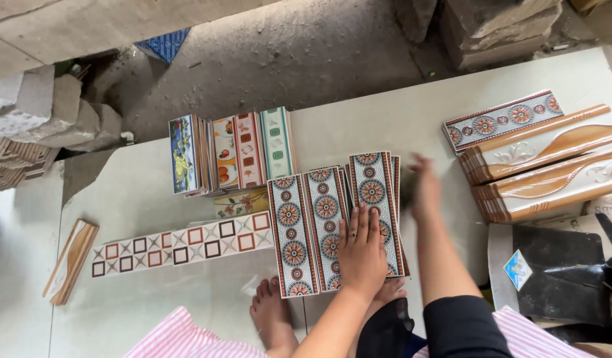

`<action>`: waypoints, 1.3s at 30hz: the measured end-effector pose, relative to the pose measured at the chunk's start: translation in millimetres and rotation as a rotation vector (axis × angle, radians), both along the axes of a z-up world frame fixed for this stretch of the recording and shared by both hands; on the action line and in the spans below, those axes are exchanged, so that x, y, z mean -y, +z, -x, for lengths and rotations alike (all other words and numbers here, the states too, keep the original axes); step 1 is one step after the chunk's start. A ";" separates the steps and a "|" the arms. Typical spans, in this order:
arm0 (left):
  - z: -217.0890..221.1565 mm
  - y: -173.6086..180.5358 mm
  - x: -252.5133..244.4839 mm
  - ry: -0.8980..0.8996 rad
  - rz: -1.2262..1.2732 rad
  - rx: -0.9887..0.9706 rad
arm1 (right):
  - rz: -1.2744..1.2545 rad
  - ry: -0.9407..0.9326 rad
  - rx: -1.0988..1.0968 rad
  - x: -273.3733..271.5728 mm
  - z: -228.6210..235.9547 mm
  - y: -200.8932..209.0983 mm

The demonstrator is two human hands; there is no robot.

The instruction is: The person sits on the floor and wipes the surface of several decorative tiles using a small cloth. They handle tiles with different patterns, including floral and geometric designs, and place them back in stacks after cleaning.

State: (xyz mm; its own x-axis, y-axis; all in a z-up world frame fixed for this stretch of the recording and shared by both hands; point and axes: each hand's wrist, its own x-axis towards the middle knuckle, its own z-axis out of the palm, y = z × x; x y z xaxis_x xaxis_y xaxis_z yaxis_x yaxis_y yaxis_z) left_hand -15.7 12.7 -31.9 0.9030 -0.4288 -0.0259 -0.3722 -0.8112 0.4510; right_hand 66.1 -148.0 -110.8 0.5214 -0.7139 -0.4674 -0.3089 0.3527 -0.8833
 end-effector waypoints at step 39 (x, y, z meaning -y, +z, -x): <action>-1.7 30.7 -4.3 0.034 -0.014 -0.174 | -0.350 0.291 -0.440 -38.3 68.6 -3.7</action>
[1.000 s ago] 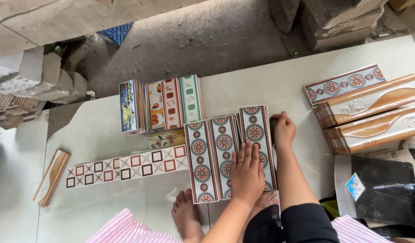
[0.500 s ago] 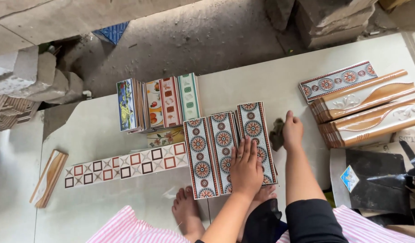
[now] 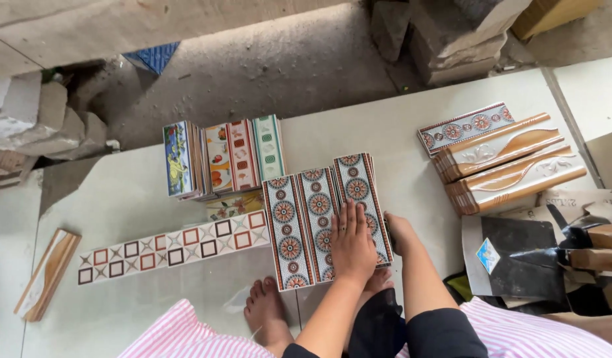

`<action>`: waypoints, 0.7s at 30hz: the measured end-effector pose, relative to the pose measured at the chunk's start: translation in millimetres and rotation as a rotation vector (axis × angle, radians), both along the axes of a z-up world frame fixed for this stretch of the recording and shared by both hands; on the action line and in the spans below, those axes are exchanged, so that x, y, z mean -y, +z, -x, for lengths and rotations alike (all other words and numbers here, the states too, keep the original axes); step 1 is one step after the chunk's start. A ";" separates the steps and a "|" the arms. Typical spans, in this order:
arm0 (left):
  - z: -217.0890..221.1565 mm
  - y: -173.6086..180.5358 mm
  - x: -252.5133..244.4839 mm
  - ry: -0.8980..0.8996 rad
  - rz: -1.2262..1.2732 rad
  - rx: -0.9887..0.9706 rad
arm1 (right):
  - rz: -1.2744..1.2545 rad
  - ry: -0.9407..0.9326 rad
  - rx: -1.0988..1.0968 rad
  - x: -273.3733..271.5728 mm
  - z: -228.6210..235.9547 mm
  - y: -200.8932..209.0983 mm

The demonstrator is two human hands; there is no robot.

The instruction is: The person sits on the floor and wipes the surface of several decorative tiles using a small cloth. They handle tiles with different patterns, including floral and geometric designs, and place them back in stacks after cleaning.

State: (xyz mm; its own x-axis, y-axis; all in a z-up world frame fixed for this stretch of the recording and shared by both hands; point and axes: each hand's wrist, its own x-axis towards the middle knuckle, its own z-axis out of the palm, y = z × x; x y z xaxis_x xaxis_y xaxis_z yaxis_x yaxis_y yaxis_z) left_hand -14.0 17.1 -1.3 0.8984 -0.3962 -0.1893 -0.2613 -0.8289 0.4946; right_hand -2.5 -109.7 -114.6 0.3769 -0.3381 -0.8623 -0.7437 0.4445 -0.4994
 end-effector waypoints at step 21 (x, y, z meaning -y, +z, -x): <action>1.4 -24.3 -5.3 0.005 0.152 0.330 | 1.030 0.372 0.796 14.0 -145.8 81.8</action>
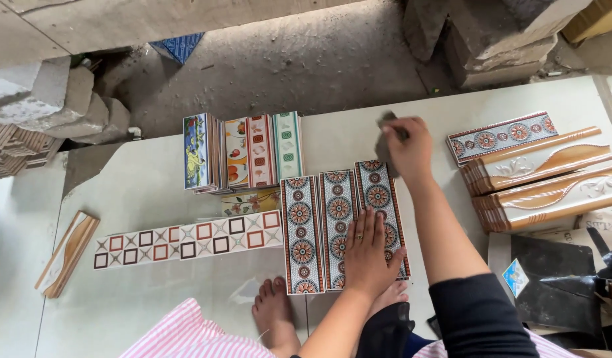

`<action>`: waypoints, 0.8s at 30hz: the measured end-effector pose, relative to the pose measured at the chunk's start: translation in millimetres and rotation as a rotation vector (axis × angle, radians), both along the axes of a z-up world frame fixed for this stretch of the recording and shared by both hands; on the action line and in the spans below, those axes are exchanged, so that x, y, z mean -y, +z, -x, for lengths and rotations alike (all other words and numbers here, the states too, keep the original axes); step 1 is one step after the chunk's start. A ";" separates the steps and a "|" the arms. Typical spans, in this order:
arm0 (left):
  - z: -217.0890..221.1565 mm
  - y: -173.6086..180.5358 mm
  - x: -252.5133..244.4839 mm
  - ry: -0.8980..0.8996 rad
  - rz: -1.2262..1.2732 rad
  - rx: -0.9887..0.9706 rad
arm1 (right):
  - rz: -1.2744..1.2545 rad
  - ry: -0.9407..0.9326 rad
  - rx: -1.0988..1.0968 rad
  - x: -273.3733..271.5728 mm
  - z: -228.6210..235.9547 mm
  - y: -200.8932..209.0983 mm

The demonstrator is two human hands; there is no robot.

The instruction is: The person sits on the floor and wipes the surface of several decorative tiles using a small cloth. They handle tiles with different patterns, including floral and geometric designs, and place them back in stacks after cleaning.

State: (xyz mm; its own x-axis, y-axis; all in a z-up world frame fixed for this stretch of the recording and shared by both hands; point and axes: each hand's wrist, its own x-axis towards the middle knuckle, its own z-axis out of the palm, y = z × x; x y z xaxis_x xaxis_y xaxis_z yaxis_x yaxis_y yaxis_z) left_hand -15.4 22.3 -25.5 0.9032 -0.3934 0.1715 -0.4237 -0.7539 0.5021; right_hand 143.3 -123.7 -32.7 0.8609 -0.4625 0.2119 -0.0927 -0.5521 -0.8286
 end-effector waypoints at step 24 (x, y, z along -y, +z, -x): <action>21.0 -24.5 0.4 -0.438 -0.463 0.093 | 0.521 0.487 -0.973 -52.1 -16.3 15.3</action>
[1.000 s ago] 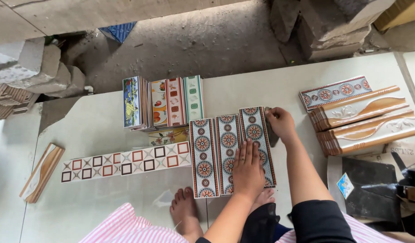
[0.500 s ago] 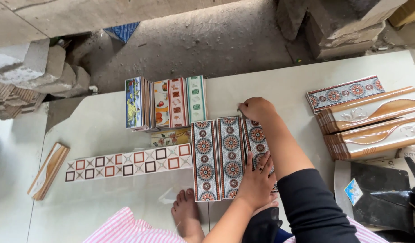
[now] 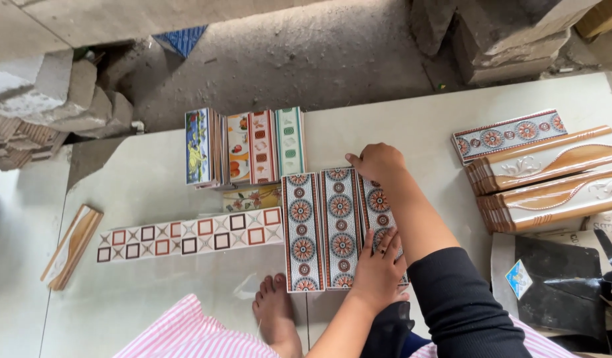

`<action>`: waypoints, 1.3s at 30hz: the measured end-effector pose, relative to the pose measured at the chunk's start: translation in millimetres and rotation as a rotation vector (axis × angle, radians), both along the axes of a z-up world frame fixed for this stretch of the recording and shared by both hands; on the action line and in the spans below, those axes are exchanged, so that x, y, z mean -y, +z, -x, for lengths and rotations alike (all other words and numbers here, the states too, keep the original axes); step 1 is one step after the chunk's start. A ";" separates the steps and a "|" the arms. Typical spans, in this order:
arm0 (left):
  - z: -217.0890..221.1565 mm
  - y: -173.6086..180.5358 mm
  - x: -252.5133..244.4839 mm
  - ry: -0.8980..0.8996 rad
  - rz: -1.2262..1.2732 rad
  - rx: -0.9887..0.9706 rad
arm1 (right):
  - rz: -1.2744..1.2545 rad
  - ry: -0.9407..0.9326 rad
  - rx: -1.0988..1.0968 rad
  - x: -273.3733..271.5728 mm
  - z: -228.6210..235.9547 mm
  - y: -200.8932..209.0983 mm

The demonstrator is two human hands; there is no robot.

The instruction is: The person sits on the floor and wipes the surface of several decorative tiles using a small cloth. They handle tiles with different patterns, including floral and geometric designs, and place them back in stacks after cleaning.

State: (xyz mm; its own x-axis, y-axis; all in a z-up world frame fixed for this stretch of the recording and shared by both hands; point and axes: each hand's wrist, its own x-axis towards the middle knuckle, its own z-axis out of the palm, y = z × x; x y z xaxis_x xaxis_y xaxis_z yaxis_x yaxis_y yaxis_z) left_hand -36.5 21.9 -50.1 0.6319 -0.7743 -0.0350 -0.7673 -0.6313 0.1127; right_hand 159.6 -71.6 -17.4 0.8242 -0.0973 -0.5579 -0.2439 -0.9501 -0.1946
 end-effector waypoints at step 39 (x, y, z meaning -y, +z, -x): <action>-66.5 44.1 31.9 0.307 0.058 -0.351 | 0.264 -0.253 -0.221 156.6 -9.3 -60.8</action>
State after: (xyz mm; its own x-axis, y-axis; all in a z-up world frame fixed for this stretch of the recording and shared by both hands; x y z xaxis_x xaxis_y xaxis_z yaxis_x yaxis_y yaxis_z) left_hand 30.0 -10.0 -6.0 0.7897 -0.5604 -0.2497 -0.4553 -0.8081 0.3738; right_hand 168.9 -228.2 -78.3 0.6193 -0.4444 -0.6474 -0.4844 -0.8651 0.1304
